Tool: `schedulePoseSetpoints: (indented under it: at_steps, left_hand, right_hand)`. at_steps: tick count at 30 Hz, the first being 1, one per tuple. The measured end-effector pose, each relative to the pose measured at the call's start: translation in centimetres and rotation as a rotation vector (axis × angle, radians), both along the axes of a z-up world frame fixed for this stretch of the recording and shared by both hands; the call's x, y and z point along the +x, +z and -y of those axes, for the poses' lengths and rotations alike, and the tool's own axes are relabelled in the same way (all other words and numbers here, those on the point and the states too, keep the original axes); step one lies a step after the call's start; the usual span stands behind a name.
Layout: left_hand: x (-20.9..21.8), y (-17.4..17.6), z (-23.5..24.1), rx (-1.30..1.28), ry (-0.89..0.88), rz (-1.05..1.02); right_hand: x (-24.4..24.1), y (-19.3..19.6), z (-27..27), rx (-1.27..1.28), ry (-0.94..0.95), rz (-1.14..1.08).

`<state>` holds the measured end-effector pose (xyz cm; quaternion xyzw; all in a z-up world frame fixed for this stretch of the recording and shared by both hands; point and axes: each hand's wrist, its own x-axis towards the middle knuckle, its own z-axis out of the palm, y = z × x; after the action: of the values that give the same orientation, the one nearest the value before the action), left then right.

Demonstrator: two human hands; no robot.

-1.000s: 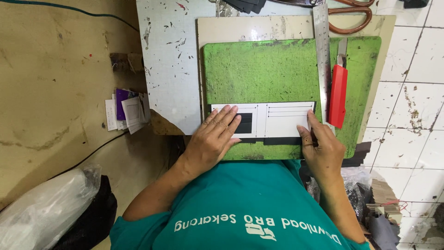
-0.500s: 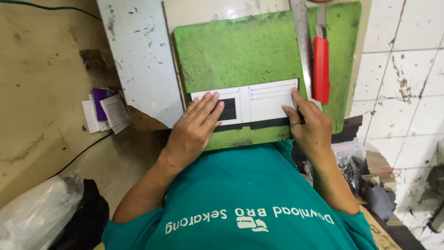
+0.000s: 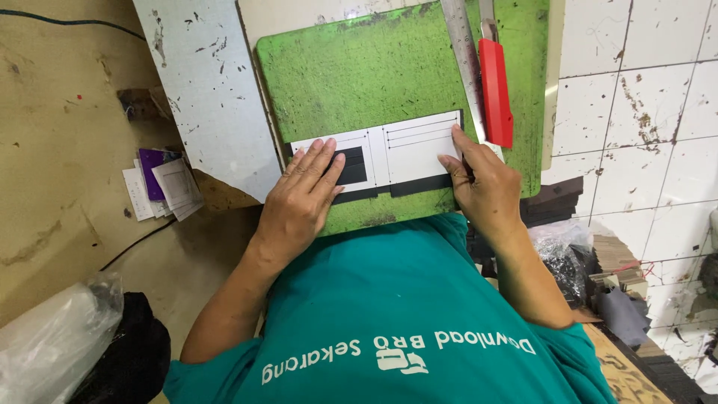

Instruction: The person uses a paper template to mark and cut a black sheet on a green cutting mat. They align a metal ruler and use a utility knife to score straight lines, then switch to scissors to trim edges and separate the cut pieces. The finished pieces are stacked on the table.

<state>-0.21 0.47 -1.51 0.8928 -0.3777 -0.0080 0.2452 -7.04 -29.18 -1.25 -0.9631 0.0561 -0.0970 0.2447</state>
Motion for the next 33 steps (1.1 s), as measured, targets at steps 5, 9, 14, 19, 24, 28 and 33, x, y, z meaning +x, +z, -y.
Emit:
schedulePoseSetpoints:
  at_steps: [5,9,14,19,24,28,33]
  left_hand:
    - [-0.1,0.1,0.0,0.000,0.000,-0.007]
    - [0.0,0.1,0.1,0.007,-0.003,-0.008]
    - [-0.1,0.1,0.1,0.001,0.001,-0.014]
    - [-0.2,0.3,0.1,0.001,0.006,-0.025]
    - [-0.2,0.3,0.2,-0.003,0.009,-0.018]
    - [-0.1,0.6,0.4,-0.005,0.015,-0.013]
    - [0.2,1.2,0.5,0.003,0.012,-0.020]
  right_hand:
    - [-0.2,-0.5,0.3,0.002,0.004,-0.003]
    - [0.0,-0.4,0.4,0.015,0.013,0.019]
    - [-0.2,-0.4,0.4,0.017,0.007,0.016]
    - [0.0,-0.1,0.4,0.020,0.018,0.015]
    - [0.0,-0.2,0.3,-0.010,0.013,0.006]
    - [-0.5,-0.9,0.5,-0.014,0.006,0.001]
    - [0.0,-0.5,0.6,0.000,0.022,-0.010]
